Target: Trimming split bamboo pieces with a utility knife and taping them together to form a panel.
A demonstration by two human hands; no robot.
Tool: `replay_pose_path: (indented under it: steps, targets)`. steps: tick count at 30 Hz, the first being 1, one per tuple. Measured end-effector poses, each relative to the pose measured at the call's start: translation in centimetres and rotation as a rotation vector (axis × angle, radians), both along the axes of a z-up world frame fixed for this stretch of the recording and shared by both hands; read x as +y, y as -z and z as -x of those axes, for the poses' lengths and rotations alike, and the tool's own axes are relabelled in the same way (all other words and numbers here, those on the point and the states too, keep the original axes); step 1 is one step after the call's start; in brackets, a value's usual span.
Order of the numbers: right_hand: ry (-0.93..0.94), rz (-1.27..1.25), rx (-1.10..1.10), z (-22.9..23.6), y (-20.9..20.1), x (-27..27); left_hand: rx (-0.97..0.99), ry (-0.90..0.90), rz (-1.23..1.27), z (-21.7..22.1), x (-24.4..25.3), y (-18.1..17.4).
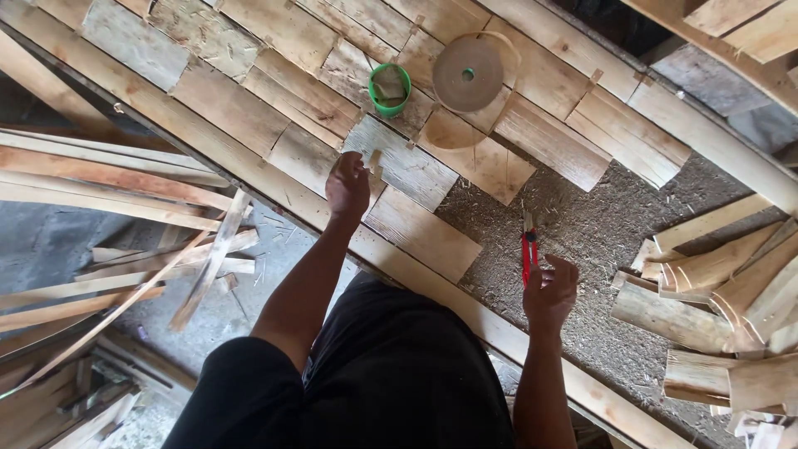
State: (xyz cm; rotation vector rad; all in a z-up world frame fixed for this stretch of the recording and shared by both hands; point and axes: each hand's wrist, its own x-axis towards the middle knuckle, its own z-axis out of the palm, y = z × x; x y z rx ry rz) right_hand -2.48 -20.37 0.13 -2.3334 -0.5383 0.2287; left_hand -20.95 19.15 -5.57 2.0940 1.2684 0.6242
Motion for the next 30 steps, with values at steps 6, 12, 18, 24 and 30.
replay_pose_path:
  steps: [6, 12, 18, 24, 30]
  targets:
    - [-0.039, 0.022, -0.043, 2.5, -1.5, 3.4, 0.088, 0.040, 0.055, -1.6, 1.1, 1.1]
    - [-0.073, 0.016, -0.115, 4.4, -3.5, 5.9, 0.065, 0.030, 0.126, -2.0, 2.2, 2.5]
    - [-0.078, 0.017, -0.105, 4.9, -4.8, 8.6, -0.047, -0.017, 0.236, -1.5, 2.8, 2.7]
    - [-0.175, -0.039, -0.045, 5.2, -6.7, 15.3, -0.264, -0.008, 0.425, -0.4, 4.0, 1.8]
    - [-0.367, -0.114, 0.120, 6.4, -6.9, 23.0, -0.419, 0.038, 0.487, 0.5, 3.7, 1.3]
